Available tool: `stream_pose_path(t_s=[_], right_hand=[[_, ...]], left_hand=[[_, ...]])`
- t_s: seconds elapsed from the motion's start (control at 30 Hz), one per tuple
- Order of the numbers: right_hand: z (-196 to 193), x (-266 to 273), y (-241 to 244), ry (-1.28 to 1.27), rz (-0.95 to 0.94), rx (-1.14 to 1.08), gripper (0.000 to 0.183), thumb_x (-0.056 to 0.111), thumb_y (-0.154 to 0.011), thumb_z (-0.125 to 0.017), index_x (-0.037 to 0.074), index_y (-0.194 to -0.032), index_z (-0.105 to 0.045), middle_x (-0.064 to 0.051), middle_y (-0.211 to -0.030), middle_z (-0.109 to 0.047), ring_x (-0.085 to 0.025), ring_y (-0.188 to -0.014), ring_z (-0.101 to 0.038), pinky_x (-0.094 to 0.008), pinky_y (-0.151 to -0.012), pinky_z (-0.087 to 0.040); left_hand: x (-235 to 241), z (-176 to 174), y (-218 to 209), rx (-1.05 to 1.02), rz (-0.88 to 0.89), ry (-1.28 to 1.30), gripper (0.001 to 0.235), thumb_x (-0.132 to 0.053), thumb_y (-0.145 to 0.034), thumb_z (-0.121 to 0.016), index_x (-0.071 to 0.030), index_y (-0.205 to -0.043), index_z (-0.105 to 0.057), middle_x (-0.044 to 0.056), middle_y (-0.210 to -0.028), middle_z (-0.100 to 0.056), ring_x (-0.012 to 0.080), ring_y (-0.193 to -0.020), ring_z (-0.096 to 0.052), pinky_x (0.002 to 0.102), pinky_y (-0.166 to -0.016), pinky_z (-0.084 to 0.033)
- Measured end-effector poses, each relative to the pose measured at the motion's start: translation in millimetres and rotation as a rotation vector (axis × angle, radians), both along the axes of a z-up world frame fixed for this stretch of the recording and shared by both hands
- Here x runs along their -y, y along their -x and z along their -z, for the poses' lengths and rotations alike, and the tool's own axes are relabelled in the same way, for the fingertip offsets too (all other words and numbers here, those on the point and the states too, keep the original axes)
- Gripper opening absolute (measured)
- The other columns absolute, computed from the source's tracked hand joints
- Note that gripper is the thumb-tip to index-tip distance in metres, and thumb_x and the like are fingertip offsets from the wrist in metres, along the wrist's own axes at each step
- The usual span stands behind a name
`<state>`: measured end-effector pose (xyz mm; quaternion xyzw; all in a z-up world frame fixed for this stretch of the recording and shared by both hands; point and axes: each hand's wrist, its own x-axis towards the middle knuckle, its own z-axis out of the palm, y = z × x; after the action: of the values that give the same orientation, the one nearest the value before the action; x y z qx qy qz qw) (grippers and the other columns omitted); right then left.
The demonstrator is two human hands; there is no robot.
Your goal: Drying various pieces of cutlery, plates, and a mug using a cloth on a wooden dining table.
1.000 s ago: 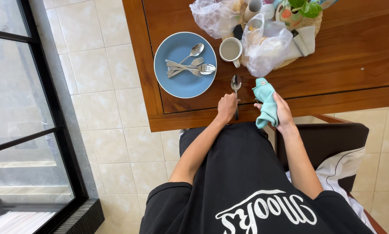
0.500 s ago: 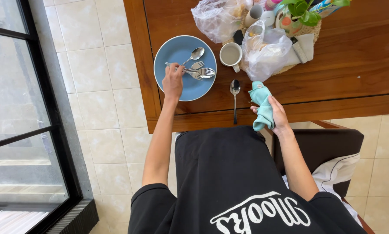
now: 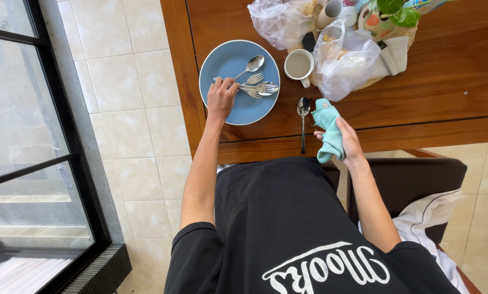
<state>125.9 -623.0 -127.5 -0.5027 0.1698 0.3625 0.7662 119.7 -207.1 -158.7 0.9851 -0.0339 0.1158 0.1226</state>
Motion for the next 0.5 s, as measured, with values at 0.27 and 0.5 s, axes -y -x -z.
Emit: stream_pose_path(t_s=[0.27,0.5], right_hand=[[-3.6,-22.3,23.8,0.031,0.167,0.025,0.052,0.033,-0.111,-0.045,-0.001,-0.150,-0.043,-0.021,-0.131,-0.064,-0.033,-0.102,-0.072,-0.040,-0.087,-0.062],[-20.8,-87.9,60.2,0.029,0.294,0.031,0.052,0.038,-0.110,-0.045,0.002,-0.147,-0.045,-0.019,-0.130,-0.064,-0.032,-0.107,-0.071,-0.039,-0.088,-0.062]], left_hand=[[-10.2,-6.0,9.8,0.074,0.113,0.024,0.011,-0.006,-0.088,-0.073,-0.012,-0.097,-0.073,-0.003,-0.106,-0.066,0.0219,-0.097,-0.059,0.037,-0.078,-0.049],[-21.8,-17.9,12.1,0.143,0.208,0.029,0.005,-0.013,-0.094,-0.071,-0.012,-0.098,-0.068,0.000,-0.105,-0.067,0.0229,-0.098,-0.059,0.039,-0.083,-0.047]])
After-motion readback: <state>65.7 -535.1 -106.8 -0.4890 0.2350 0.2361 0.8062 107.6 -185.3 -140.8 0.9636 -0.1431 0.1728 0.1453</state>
